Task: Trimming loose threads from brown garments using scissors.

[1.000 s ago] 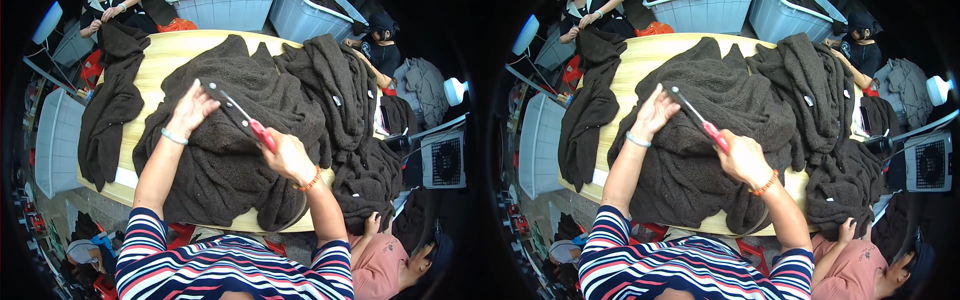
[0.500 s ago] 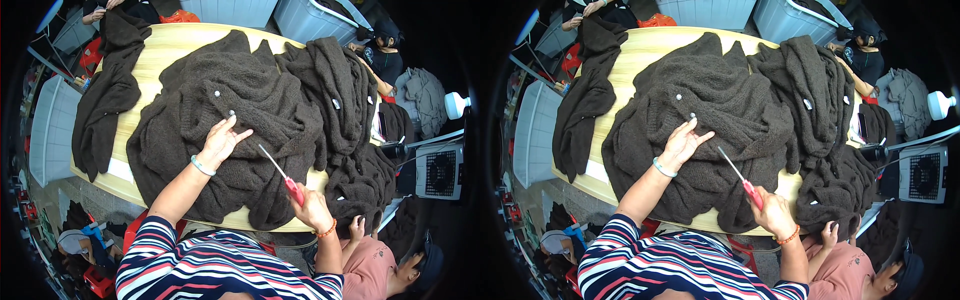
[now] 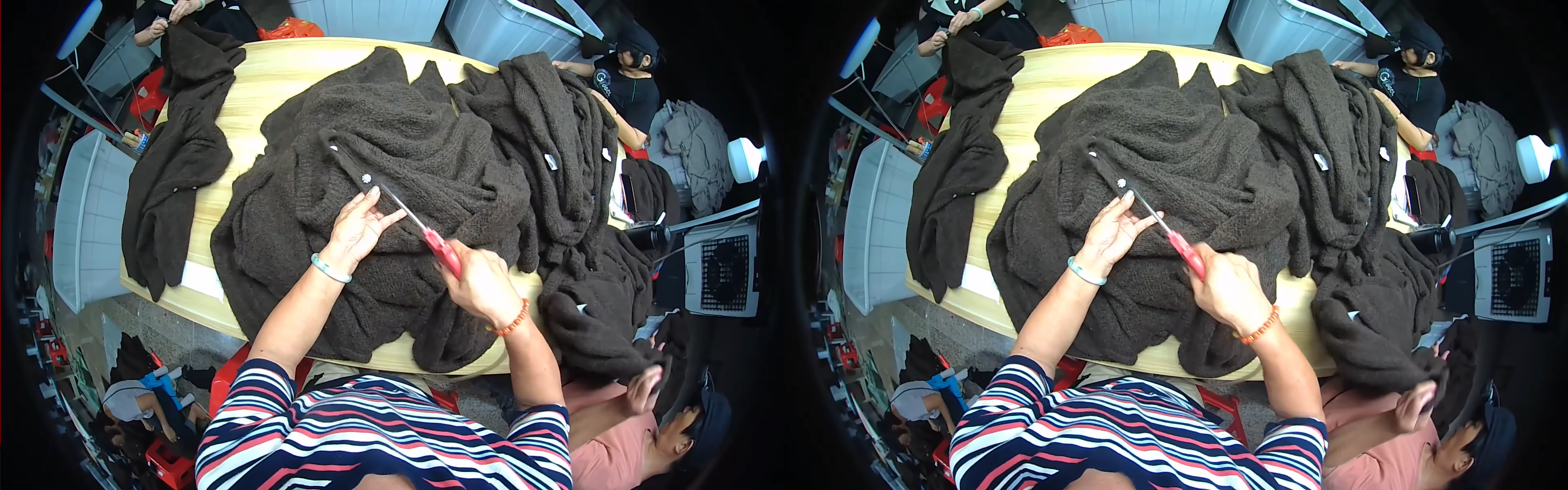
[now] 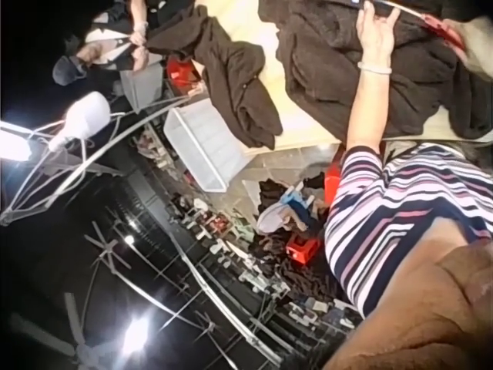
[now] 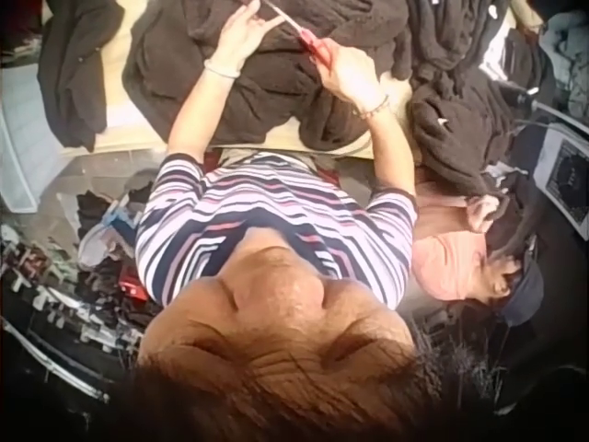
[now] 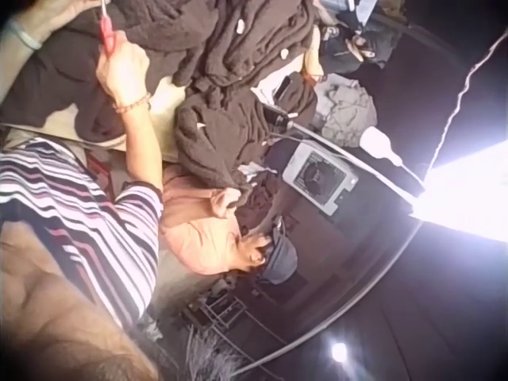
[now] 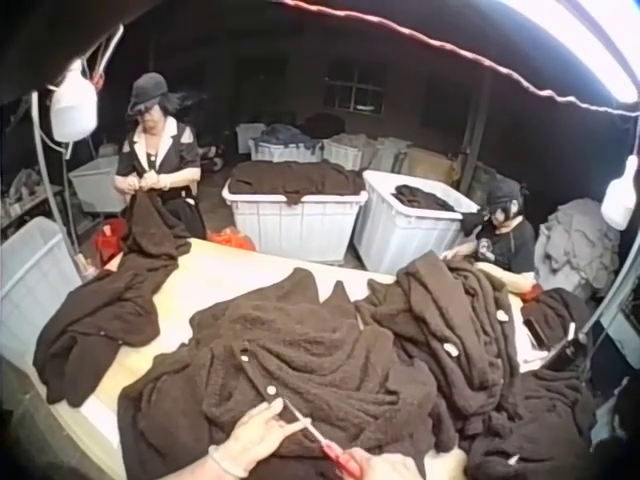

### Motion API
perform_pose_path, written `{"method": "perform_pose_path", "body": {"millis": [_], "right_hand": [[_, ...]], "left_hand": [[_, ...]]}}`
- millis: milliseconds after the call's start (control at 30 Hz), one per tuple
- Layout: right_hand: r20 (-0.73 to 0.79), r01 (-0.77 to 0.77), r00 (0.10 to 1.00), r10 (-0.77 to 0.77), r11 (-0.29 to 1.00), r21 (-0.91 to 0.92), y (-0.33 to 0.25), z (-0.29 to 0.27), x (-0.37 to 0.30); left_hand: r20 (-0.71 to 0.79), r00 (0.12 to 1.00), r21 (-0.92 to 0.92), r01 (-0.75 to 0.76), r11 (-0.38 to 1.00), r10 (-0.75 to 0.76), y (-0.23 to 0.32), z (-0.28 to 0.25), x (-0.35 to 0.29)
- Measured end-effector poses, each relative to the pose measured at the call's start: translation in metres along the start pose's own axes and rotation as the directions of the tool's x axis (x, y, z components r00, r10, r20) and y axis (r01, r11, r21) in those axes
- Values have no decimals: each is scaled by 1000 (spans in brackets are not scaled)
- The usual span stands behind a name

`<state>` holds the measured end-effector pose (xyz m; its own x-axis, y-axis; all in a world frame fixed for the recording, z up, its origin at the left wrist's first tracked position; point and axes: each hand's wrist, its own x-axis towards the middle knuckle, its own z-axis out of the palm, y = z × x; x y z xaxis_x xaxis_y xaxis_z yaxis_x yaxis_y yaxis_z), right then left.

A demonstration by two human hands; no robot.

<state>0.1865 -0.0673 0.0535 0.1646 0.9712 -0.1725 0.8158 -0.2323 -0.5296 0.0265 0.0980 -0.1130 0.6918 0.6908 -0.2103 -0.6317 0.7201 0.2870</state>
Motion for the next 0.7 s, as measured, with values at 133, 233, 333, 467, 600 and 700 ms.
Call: {"method": "perform_pose_path", "body": {"millis": [133,233,333,467,600,700], "right_hand": [[137,-90,986,94,995,-33,19,-4,-45],[149,-159,975,168,985,-66,26,-5,-68],[107,-163,980,165,986,-29,22,-5,-65],[145,-124,981,126,992,-23,7,1,-40],[136,-55,989,55,998,-5,12,1,-39],[83,-88,993,81,993,75,24,5,-54]], "left_hand": [[-25,997,-19,66,998,-67,10,2,-1],[-5,994,-43,112,993,-112,11,3,3],[-109,983,3,149,989,-148,9,12,5],[147,968,-4,206,979,-203,17,-9,9],[25,988,-87,155,984,-154,15,6,1],[76,983,5,168,986,-168,28,14,-8]]}}
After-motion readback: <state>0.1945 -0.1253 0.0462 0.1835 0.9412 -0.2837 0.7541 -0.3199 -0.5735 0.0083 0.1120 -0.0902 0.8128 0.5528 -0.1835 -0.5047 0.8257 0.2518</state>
